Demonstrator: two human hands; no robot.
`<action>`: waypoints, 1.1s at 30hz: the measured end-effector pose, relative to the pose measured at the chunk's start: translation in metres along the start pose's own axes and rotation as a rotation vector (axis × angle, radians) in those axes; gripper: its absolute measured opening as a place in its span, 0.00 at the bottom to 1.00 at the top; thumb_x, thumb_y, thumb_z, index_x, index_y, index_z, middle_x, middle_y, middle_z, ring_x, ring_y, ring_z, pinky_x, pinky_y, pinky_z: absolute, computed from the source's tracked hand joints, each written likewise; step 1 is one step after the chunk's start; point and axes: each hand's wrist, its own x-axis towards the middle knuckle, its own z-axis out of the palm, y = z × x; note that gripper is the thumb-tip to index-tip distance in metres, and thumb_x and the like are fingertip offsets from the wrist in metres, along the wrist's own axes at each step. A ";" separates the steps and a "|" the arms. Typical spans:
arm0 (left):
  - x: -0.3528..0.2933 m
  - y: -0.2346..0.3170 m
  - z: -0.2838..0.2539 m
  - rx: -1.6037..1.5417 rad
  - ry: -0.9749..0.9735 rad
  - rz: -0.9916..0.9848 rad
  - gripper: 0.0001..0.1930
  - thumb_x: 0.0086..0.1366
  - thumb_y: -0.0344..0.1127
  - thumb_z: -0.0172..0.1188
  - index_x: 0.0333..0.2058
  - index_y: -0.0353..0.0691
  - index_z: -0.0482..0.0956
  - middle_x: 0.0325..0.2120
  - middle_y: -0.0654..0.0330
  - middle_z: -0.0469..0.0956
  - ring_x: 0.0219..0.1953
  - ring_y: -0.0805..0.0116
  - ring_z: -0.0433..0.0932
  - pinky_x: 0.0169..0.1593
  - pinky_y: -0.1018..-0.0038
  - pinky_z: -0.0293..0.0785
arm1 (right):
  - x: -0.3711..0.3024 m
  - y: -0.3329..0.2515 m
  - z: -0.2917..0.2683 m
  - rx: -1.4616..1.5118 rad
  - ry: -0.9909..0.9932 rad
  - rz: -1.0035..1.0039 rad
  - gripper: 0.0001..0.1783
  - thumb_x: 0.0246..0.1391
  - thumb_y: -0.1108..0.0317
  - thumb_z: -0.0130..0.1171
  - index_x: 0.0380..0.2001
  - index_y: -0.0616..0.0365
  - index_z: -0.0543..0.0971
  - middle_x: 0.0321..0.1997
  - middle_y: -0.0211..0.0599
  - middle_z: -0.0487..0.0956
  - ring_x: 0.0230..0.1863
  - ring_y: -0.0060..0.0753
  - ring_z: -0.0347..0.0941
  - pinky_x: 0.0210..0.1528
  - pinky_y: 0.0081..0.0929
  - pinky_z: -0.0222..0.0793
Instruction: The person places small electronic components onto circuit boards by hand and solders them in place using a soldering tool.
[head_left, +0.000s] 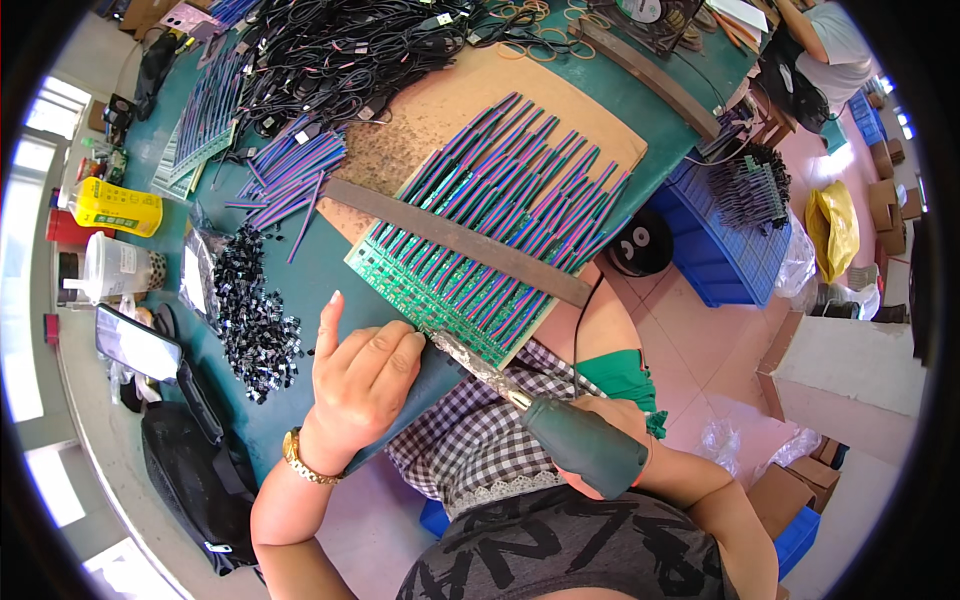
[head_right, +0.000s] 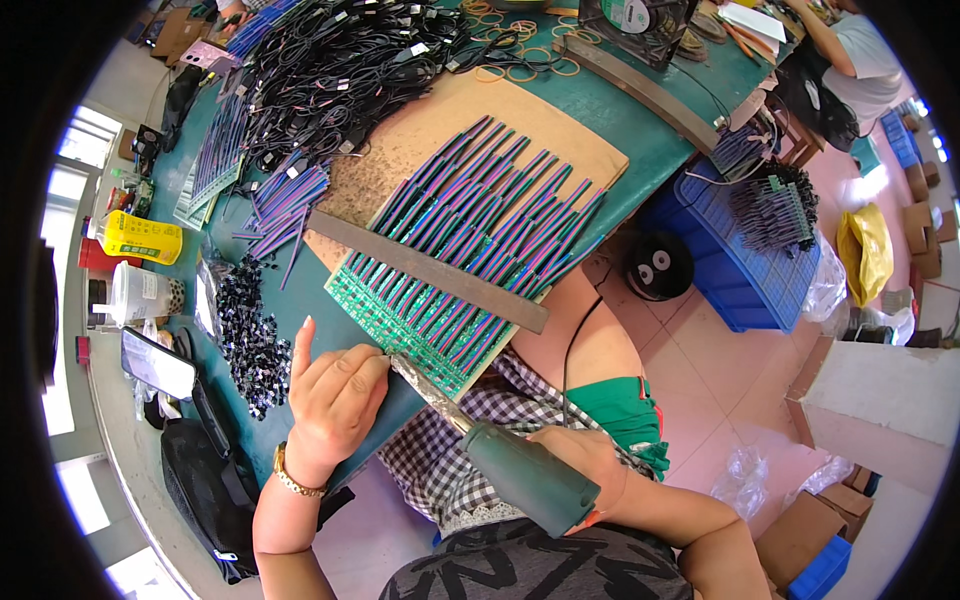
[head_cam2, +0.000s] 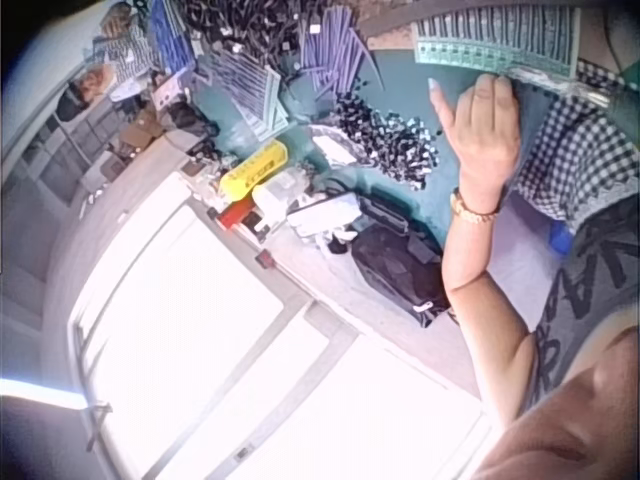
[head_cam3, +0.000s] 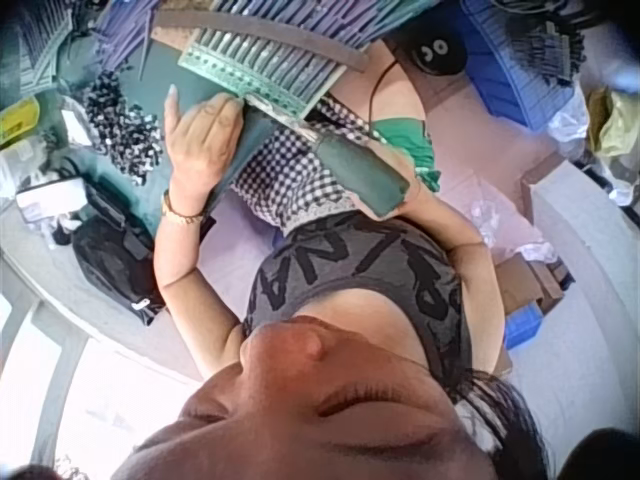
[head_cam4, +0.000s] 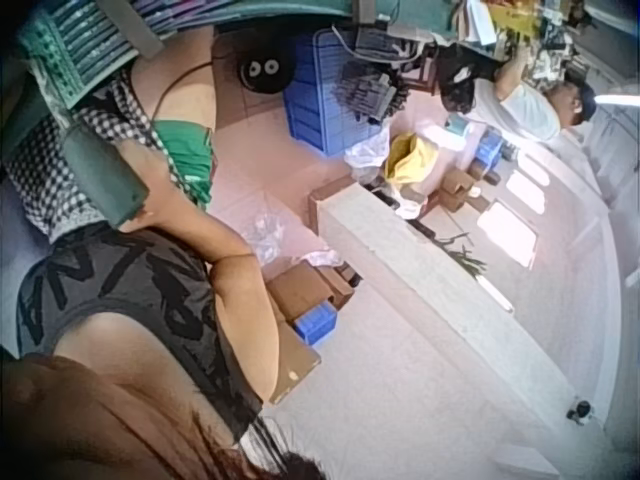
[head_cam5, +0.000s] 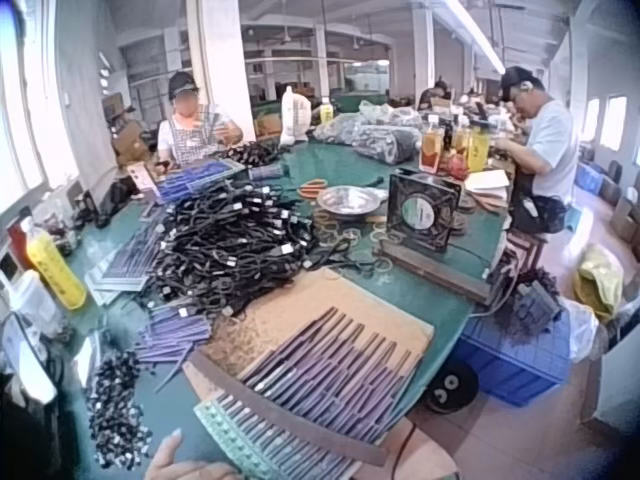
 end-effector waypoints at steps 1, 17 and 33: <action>0.000 0.000 0.000 0.001 0.001 0.000 0.11 0.49 0.25 0.68 0.33 0.38 0.81 0.31 0.61 0.80 0.28 0.69 0.78 0.65 0.50 0.59 | -0.002 0.002 -0.003 -0.016 -0.039 0.002 0.22 0.37 0.62 0.69 0.39 0.56 0.80 0.32 0.36 0.81 0.29 0.39 0.78 0.28 0.31 0.73; 0.006 -0.004 0.000 -0.050 0.021 0.063 0.12 0.48 0.24 0.67 0.34 0.38 0.79 0.31 0.59 0.80 0.29 0.66 0.78 0.54 0.59 0.72 | 0.015 0.003 -0.047 -0.013 0.080 0.127 0.15 0.40 0.70 0.63 0.35 0.59 0.79 0.31 0.37 0.80 0.27 0.39 0.77 0.30 0.30 0.73; 0.000 -0.008 0.000 -0.022 0.101 0.119 0.10 0.49 0.27 0.64 0.33 0.38 0.78 0.29 0.59 0.78 0.26 0.63 0.77 0.44 0.59 0.76 | 0.175 0.019 -0.143 0.204 0.577 -0.379 0.19 0.59 0.60 0.59 0.44 0.66 0.75 0.36 0.38 0.79 0.26 0.22 0.75 0.28 0.22 0.71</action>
